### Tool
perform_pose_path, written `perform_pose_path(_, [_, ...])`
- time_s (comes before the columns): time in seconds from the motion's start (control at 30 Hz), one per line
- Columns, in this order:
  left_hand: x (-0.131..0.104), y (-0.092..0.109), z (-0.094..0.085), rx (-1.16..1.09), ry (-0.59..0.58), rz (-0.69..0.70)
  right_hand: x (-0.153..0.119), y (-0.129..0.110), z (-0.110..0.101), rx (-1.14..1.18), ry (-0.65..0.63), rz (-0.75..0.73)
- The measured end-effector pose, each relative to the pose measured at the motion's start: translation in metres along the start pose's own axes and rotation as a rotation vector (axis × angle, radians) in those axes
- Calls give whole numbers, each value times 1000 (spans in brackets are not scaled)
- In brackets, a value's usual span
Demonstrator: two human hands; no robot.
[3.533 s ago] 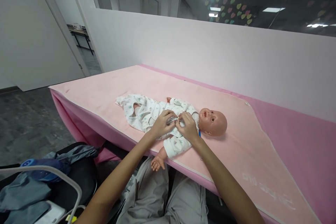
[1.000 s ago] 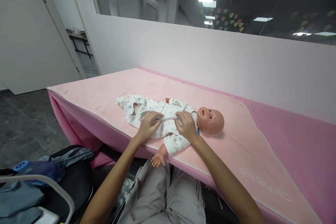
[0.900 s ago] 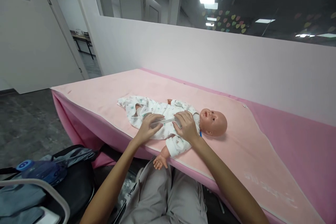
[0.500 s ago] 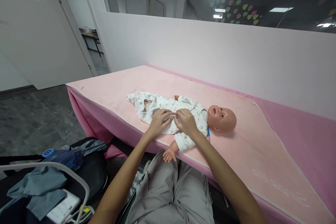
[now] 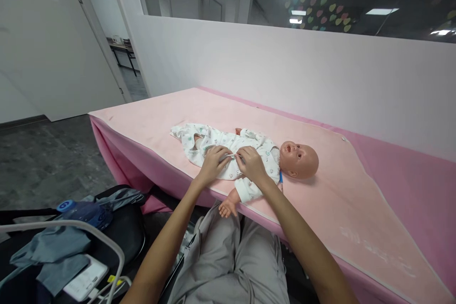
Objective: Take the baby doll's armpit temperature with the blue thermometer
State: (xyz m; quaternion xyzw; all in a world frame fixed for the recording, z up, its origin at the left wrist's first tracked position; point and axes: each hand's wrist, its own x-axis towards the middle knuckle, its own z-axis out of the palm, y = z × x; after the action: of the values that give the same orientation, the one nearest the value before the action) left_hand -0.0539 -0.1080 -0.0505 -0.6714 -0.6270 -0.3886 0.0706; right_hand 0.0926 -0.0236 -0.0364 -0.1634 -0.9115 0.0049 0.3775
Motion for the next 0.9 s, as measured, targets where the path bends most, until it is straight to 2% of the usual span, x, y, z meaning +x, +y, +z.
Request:
perform_pose_path(0.2, [2,-7,-1,-110,-10,-41,0,0,2,-50,-10,2])
perform_pose_path(0.57, [0,0,-10,-297,16,-44,-1,0,3,-65,-2,15])
perform_pose_path(0.7, [1,-1,-9,-243,-18,-24,0,1,4,-52,23,12])
perform_pose_path(0.8, [0,0,-7,-187,-5,-49,3,-3,-3,-36,39,1])
perform_pose_path(0.9, [-1,0,-3,-154,24,-90,-6,-13,-24,-13,95,13])
